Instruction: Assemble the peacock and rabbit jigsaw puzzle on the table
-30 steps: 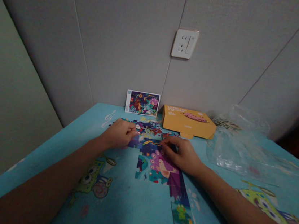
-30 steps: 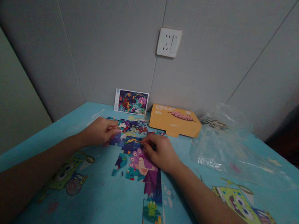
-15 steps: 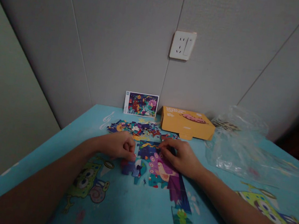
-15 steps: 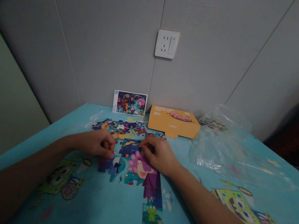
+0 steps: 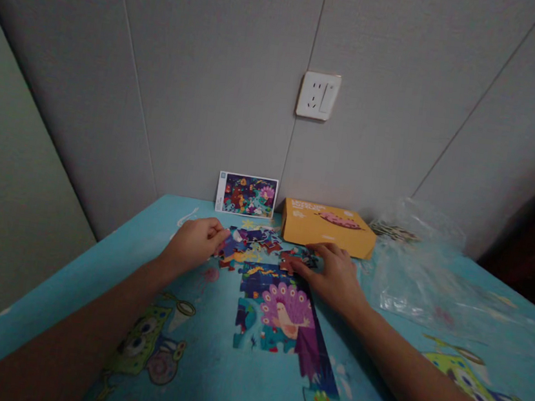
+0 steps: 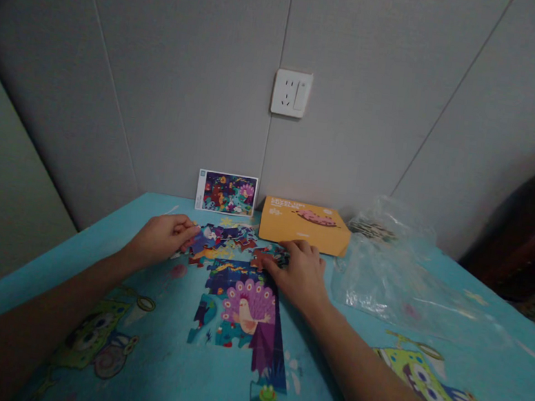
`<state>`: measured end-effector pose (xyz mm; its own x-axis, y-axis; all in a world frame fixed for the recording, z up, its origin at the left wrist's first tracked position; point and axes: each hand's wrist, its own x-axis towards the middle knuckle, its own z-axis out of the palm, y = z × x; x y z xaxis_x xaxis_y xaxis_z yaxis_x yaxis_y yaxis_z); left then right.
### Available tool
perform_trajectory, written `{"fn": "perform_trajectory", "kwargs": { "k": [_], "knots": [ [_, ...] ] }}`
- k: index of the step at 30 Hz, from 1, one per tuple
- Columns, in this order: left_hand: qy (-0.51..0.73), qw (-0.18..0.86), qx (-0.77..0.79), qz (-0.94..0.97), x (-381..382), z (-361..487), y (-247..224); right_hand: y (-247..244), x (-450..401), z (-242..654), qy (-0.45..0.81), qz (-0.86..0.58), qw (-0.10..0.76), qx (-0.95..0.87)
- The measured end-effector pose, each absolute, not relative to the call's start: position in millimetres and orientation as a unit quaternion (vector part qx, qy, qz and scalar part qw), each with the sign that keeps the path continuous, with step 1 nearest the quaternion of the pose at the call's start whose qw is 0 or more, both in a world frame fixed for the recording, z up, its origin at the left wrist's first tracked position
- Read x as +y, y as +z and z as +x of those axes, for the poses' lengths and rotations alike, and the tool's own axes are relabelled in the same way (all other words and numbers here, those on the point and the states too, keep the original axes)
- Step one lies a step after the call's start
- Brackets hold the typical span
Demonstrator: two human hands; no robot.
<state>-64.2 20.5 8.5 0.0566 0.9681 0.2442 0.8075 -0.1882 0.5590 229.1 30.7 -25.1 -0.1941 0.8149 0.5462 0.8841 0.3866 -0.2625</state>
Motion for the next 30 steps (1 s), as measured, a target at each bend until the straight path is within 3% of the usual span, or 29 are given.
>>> {"fn": "perform_trajectory", "kwargs": {
  "k": [8,17,21,26,30],
  "knots": [
    [0.228,0.002,0.647,0.727,18.4,-59.6,3.1,-29.2,31.4,225.7,-0.033,-0.529,0.311,-0.789],
    [0.29,0.135,0.467,0.825,-2.6,-20.0,-4.2,-5.9,10.4,205.6,0.09,-0.427,0.408,-0.802],
    [0.277,0.148,0.454,0.834,-5.7,-12.2,-5.8,-9.1,8.7,199.5,0.112,-0.407,0.377,-0.824],
    [0.322,0.066,0.569,0.754,5.5,-28.2,-4.2,-19.9,26.8,216.7,0.018,-0.52,0.34,-0.783],
    [0.341,0.017,0.634,0.694,15.8,-45.0,-3.8,-22.6,31.6,223.4,0.016,-0.563,0.278,-0.778]
  ]
}}
